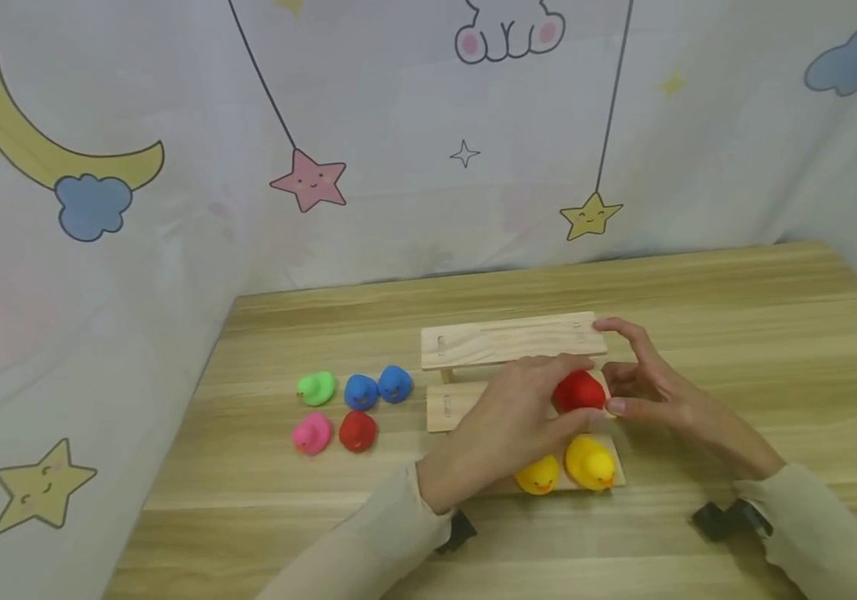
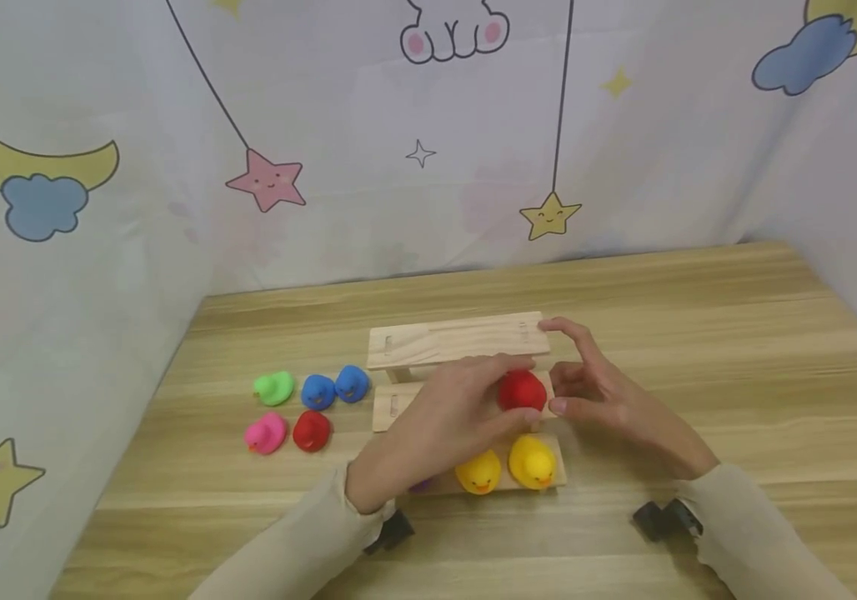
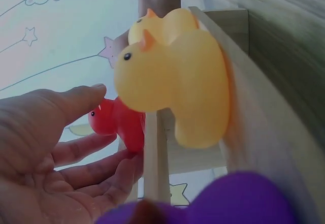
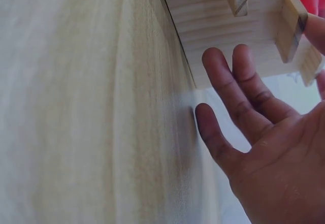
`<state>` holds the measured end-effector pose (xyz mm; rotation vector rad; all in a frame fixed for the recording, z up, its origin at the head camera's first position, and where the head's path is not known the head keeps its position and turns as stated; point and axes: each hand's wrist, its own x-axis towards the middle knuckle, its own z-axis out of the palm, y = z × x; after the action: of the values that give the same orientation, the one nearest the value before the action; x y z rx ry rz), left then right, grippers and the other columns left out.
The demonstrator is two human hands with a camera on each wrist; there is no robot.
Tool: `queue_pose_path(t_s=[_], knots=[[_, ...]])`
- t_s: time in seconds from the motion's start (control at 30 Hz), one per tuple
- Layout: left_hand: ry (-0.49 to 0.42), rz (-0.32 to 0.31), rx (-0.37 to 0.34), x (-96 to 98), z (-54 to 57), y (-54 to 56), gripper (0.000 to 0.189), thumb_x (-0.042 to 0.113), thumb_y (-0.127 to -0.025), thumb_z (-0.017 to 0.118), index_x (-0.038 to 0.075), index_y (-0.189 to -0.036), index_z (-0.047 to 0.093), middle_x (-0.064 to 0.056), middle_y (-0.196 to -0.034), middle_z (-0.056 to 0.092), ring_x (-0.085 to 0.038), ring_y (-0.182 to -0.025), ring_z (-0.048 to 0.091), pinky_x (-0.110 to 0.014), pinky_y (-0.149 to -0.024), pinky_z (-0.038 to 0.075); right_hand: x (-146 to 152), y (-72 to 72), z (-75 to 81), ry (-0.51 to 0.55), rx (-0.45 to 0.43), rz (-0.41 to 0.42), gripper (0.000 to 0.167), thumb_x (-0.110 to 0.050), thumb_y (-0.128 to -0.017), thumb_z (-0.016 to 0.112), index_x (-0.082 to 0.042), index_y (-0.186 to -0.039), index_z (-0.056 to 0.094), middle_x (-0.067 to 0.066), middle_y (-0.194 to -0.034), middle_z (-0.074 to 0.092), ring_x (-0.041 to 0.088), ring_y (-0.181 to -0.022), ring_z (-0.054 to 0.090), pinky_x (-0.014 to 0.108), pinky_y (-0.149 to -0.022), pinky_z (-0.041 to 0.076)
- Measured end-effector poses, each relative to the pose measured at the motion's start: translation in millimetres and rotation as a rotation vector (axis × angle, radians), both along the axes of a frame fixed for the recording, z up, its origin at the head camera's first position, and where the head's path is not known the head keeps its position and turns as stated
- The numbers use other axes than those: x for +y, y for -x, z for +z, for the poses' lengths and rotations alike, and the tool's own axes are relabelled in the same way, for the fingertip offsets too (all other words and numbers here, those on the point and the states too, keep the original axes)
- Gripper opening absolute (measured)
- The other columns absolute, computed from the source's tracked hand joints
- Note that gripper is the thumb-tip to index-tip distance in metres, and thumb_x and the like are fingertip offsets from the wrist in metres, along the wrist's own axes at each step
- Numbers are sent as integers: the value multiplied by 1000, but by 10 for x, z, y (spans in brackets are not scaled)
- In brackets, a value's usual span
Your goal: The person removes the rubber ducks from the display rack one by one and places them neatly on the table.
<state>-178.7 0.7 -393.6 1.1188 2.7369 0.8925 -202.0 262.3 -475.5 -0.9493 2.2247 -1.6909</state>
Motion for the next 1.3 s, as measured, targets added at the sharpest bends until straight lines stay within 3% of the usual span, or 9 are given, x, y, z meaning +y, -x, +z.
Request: queue_pose_path(t_s=[0.1, 0.37, 0.53, 0.73, 0.8, 0.9, 1.0, 1.17, 1.3], knots=[[-39, 6, 8, -100, 26, -26, 54, 36, -100, 78, 16, -148, 63, 2, -135, 76, -10, -106, 70, -11, -89, 55, -3, -10, 3, -7, -8, -14, 91, 4, -94, 57, -16, -167, 7, 8, -92, 71, 24, -83, 70, 30, -85, 59], [-173, 44, 61, -438, 88, -100, 42, 27, -96, 83, 14, -134, 72, 0, -124, 80, -16, -106, 74, -23, -92, 62, 0, -44, 45, -55, -29, -62, 88, 0, -98, 58, -21, -167, 8, 10, -100, 73, 23, -94, 72, 27, -91, 57], [-210, 46, 115, -639, 123, -146, 37, 25, -96, 83, 13, -130, 73, 1, -120, 81, -15, -112, 76, -30, -100, 62, -13, -63, 49, -68, -46, -92, 88, -3, -98, 60, -24, -166, 10, 5, -90, 67, 22, -89, 68, 27, -86, 54], [-242, 104, 161, -910, 182, -209, 33, 22, -94, 85, 14, -125, 74, 3, -118, 81, -15, -117, 76, -32, -105, 62, -8, -35, 12, -15, -6, -37, 88, 5, -96, 57, -16, -166, 8, 5, -83, 60, 23, -82, 64, 28, -80, 53], [-253, 127, 175, -999, 213, -229, 33, 21, -94, 86, 14, -124, 74, 3, -117, 81, -15, -115, 75, -34, -102, 63, -2, -23, 1, 9, -2, -18, 89, 8, -95, 56, -14, -166, 7, 7, -83, 61, 23, -80, 63, 28, -78, 54], [-267, 160, 195, -1134, 262, -255, 34, 20, -92, 87, 16, -124, 75, 6, -116, 80, -13, -112, 73, -33, -98, 63, -5, -4, -14, 50, -3, 17, 90, 10, -93, 55, -10, -165, 5, 11, -77, 48, 24, -71, 54, 30, -67, 49], [-285, 179, 217, -1269, 285, -273, 35, 17, -91, 88, 17, -124, 75, 8, -114, 79, -10, -104, 71, -28, -85, 62, -6, 7, -21, 78, -4, 45, 90, 13, -92, 54, -6, -164, 3, 13, -76, 42, 26, -67, 50, 34, -64, 48], [-285, 227, 250, -1483, 246, -285, 35, 13, -89, 89, 17, -122, 76, 8, -108, 79, -7, -88, 68, -21, -67, 56, 5, -2, -9, 46, -9, 29, 91, 11, -93, 53, -11, -166, 4, 6, -82, 59, 25, -77, 64, 32, -74, 55], [-259, 244, 248, -1616, 178, -280, 36, 10, -88, 89, 16, -121, 77, 9, -105, 80, -6, -85, 68, -22, -73, 58, 6, -14, 2, 32, -17, 17, 90, 9, -95, 54, -17, -167, 6, 5, -88, 65, 23, -83, 68, 30, -79, 56]])
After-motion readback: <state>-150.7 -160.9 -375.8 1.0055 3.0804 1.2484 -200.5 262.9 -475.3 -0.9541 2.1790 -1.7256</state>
